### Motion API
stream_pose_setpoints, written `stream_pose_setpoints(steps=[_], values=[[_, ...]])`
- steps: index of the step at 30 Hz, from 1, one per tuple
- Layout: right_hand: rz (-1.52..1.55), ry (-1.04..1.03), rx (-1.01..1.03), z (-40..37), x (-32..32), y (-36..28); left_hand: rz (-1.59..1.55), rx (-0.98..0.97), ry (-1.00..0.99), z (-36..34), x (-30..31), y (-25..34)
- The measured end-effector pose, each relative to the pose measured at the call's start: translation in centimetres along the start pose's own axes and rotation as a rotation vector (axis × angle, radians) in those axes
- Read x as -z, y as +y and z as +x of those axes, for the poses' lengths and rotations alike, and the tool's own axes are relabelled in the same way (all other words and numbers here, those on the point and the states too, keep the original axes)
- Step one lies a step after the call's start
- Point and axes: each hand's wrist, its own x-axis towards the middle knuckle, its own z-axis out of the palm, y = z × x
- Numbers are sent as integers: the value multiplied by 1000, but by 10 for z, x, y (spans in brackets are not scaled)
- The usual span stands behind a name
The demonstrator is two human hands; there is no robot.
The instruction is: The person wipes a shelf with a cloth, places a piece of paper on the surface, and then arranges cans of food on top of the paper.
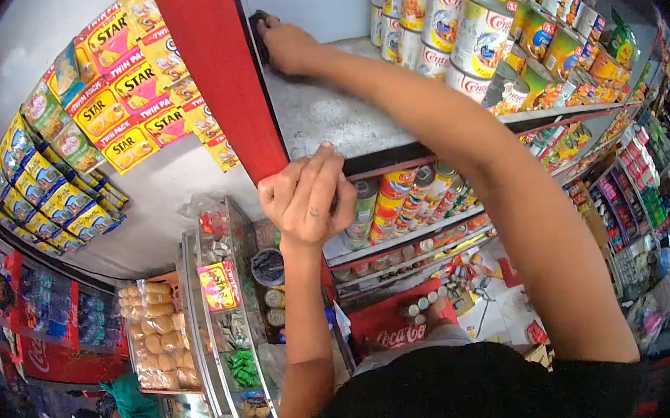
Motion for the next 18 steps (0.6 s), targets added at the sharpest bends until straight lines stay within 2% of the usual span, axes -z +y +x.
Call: stream_pose_setpoints(steps=[2, 4, 5, 6, 9, 10, 12, 13, 15, 16, 18], values=[[72, 38, -41, 2, 2, 7, -12, 23, -18, 0, 1, 2], [183, -262, -64, 1, 9, 19, -19, 38, -28, 0, 1, 1], [280, -168, -32, -2, 9, 23, -18, 12, -22, 0, 0, 0], [286, -166, -33, -2, 11, 27, -14, -15, -14, 1, 0, -2], [99, -414, 15, 5, 8, 28, 0, 9, -37, 3, 2, 1], [141, -297, -54, 6, 2, 21, 11, -1, -33, 4, 1, -1], [127, -470, 73, 18, 6, 27, 4, 16, -27, 2, 1, 1], [136, -472, 83, 19, 7, 27, 3, 18, -9, 0, -2, 0], [255, -537, -80, 21, 11, 28, 17, 13, -9, 1, -3, -1], [261, -540, -69, 23, 13, 29, 17, 9, -8, 0, -2, 0], [486, -590, -172, 26, 17, 31, 37, -8, -22, 0, -2, 0]])
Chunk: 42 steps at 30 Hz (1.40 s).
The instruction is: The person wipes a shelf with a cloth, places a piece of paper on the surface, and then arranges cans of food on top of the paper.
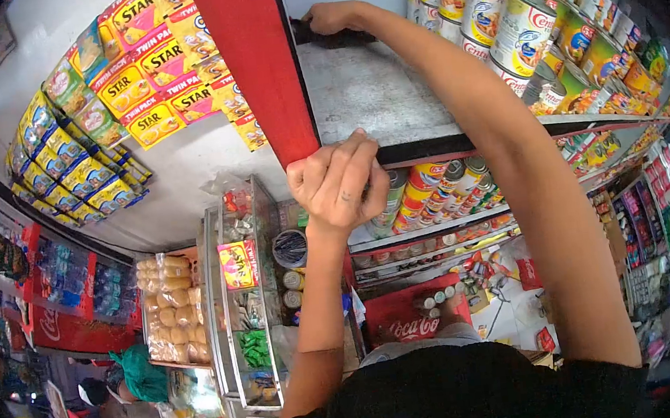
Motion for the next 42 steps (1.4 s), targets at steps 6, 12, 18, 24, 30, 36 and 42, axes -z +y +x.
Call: stream_pose_setpoints(steps=[6, 12, 18, 24, 30, 36, 42], values=[[-323, 453, 60, -15, -2, -13, 12, 31, -10, -1, 0, 3], [-317, 446, -58, -12, -13, -18, 12, 36, -15, 0, -1, 4], [-265, 267, 7, -21, -13, -18, 49, 86, -16, -2, -4, 9], [-262, 366, 69, -3, -23, 0, 59, 92, -20, -1, -2, 9], [-261, 218, 62, -2, -10, 4, 59, 84, -7, 0, -2, 10], [-238, 593, -11, -39, 4, -23, 62, 19, -35, -2, 0, 4], [-570, 758, 129, -42, -10, -32, 51, 29, -36, -4, 0, 5]])
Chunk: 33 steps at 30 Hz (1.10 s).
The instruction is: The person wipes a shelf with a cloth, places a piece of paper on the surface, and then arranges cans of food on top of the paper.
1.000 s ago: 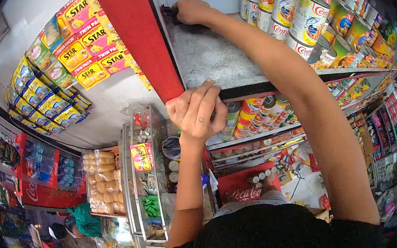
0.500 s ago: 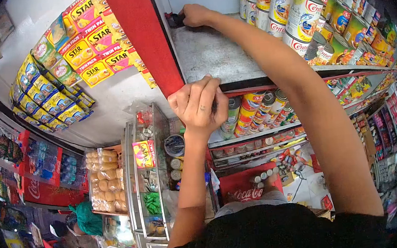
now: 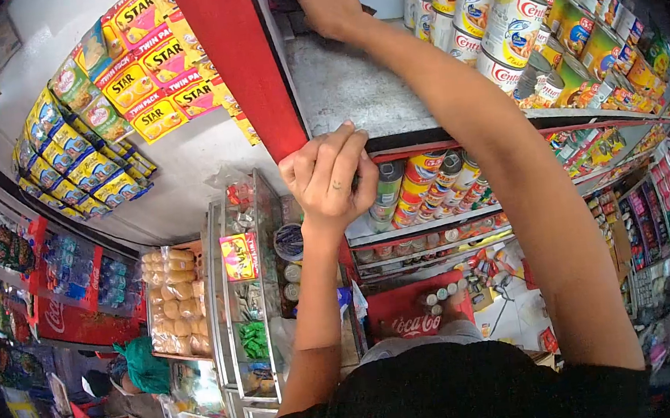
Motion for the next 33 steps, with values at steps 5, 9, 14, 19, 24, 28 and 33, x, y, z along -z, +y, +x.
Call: stream_pose_setpoints(steps=[5, 9, 14, 19, 24, 28, 33], values=[[-72, -141, 163, -4, -27, 6, -29, 15, 29, -1, -1, 0], [135, -229, 92, 7, -52, 25, 7, 12, 10, -1, 1, 0], [286, -418, -10, 14, -49, 33, -4, 1, 6, -4, -1, -2], [308, -456, -78, 4, -33, 19, 28, -21, -6, -3, -1, -3], [224, -461, -93, -1, -24, 13, 22, -2, 13, -3, -3, -1], [281, -629, -67, 16, -33, 25, 47, 2, 7, -3, -2, 0], [370, -368, -277, 16, -1, 18, 48, -4, 12, -4, -3, -2]])
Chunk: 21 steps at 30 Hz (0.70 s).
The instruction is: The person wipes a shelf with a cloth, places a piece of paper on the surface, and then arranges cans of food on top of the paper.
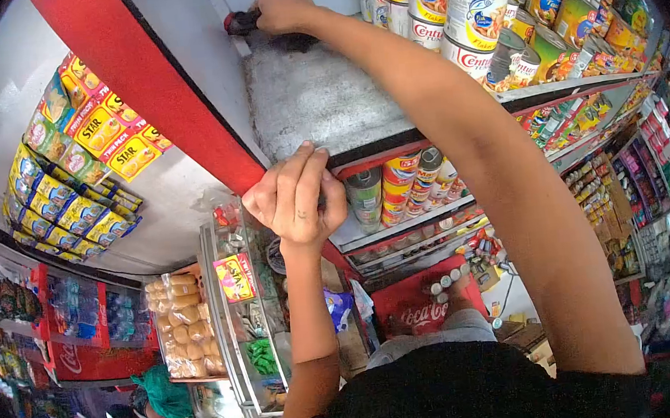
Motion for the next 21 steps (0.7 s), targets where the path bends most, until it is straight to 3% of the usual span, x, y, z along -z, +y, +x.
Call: stream_pose_setpoints(steps=[4, 9, 11, 13, 15, 19, 21], values=[[-301, -33, 111, -2, -34, 0, -24, 1, -18, 3, 2, 3], [-241, -185, 134, 29, -25, 9, -8, -10, 18, -1, -1, -1], [-121, 8, 9, 17, -17, 15, 6, -2, 10, -3, 0, -1], [-131, 16, 51, 14, -25, 19, -9, -8, 2, -2, 0, -1], [-164, -104, 207, 14, -41, 24, -6, -9, 5, -2, 0, -1], [-101, -318, 106, 17, -14, 8, -30, 0, 15, 1, 1, 2], [-204, -226, 161, 6, -16, 5, -18, 0, 20, 1, 2, 2]])
